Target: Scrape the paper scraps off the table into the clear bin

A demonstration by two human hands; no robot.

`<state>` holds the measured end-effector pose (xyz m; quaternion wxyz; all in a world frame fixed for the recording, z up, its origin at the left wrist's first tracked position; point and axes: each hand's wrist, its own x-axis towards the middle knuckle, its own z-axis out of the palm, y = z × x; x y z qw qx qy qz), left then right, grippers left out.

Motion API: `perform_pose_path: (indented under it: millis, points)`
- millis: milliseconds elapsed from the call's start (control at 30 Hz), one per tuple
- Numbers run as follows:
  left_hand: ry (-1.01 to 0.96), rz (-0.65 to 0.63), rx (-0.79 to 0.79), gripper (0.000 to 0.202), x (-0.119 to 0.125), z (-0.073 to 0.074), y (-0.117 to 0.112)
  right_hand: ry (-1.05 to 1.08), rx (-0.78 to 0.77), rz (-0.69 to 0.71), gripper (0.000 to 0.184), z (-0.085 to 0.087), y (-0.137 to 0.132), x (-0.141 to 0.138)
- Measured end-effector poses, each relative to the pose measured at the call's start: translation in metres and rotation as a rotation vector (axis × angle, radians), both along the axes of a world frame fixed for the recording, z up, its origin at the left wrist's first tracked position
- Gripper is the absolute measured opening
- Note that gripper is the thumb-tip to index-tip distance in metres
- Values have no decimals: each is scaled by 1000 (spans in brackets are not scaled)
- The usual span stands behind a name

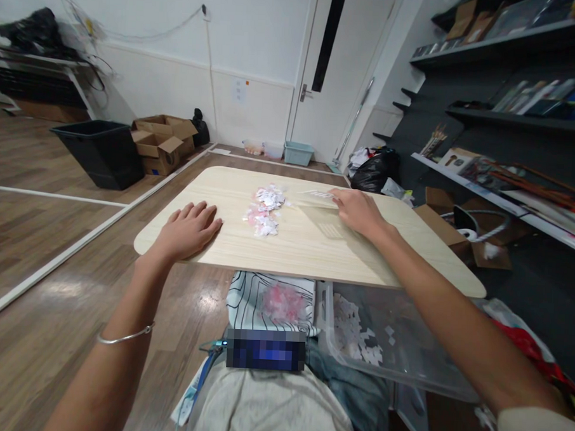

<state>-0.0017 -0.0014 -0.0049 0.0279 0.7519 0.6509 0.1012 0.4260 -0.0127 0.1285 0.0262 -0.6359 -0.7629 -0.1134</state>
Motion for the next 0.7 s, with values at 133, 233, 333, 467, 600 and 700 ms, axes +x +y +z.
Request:
perform_pose_path:
  millis: [133,233,333,467,600,700]
  points:
    - [-5,-7,11,78,0,1,-1,-76,-76,30,53,-2,1,-12]
    - [-21,-11,23,76,-1,1,0,-86,-79,39,54,-4,-15,-10]
    - [-26,-6,21,76,-2,0,1,-83,-87,62,49,-3,-31,-5]
    - [-25,-5,20,77,-3,-1,2,-77,-95,79,40,2,-44,-7]
    - [-21,-4,9,76,-3,0,2,-94,-126,58,42,7,-52,-20]
    - [-23,-5,-7,78,-2,1,1,-105,-118,55,42,8,-55,-28]
